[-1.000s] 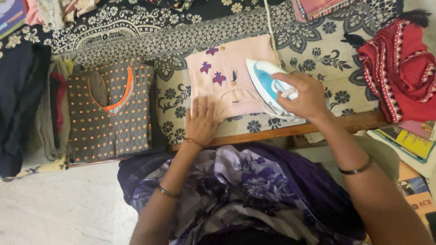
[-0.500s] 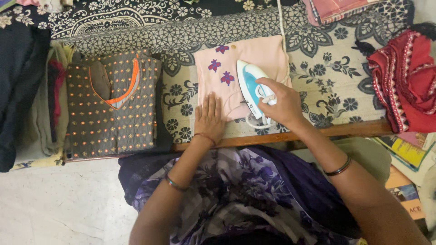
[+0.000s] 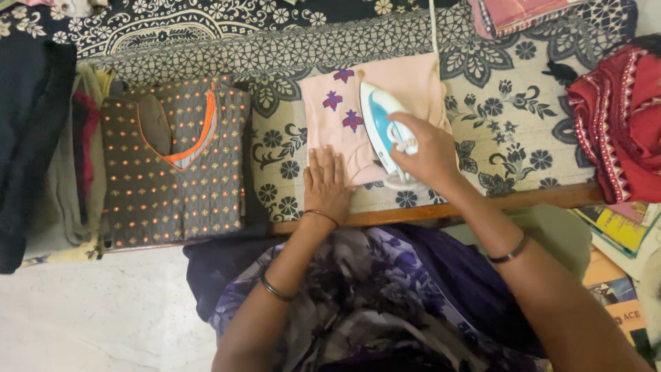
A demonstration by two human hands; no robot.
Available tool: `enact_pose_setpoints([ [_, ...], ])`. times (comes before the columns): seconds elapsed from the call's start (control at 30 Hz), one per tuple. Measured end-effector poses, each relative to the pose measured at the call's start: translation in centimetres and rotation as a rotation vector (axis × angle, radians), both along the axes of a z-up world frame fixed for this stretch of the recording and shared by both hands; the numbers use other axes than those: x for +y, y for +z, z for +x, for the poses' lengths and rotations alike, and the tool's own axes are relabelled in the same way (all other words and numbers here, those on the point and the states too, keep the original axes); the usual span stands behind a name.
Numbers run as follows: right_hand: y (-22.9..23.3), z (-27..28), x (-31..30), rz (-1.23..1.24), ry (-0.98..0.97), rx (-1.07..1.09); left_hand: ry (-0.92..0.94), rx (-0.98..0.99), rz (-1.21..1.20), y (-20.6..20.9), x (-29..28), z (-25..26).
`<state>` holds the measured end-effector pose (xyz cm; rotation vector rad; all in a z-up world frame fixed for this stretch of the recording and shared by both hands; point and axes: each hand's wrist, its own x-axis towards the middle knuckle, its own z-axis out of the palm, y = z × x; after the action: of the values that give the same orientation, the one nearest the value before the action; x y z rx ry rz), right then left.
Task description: The person irons a dark patterned top on a low wooden table, then moves it aside. They unfold a light pink top, smooth it out, and iron it thoroughly on the same table. The person handles the iron with their right hand and adjusts the fabric with their left.
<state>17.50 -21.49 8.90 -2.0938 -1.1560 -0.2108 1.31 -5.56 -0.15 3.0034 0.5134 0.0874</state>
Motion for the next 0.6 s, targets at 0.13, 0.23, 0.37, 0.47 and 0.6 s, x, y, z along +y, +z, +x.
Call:
enact_pose_setpoints([
  [0.13,-0.1,0.9,1.0,-0.011,-0.030,0.043,-0.046,-0.014,-0.015,1.5,-1.4,1.4],
  [0.23,-0.3,2.0,2.3,-0.025,-0.078,0.082,-0.268,-0.513,-0.266,1.4,-4.4,2.3],
  [0.37,0.2,3.2,1.7,0.036,-0.034,0.062,-0.106,-0.437,-0.638,-2.1,-10.4,4.4],
  [0.47,0.6,3.6,0.4,0.069,-0.007,-0.042,0.123,-0.721,-1.583,-6.8,-18.3,6.5],
  [0.6,0.6,3.9,-2.2,-0.041,-0.059,-0.111,0.390,-0.516,-2.634,-9.3,-28.7,6.7],
])
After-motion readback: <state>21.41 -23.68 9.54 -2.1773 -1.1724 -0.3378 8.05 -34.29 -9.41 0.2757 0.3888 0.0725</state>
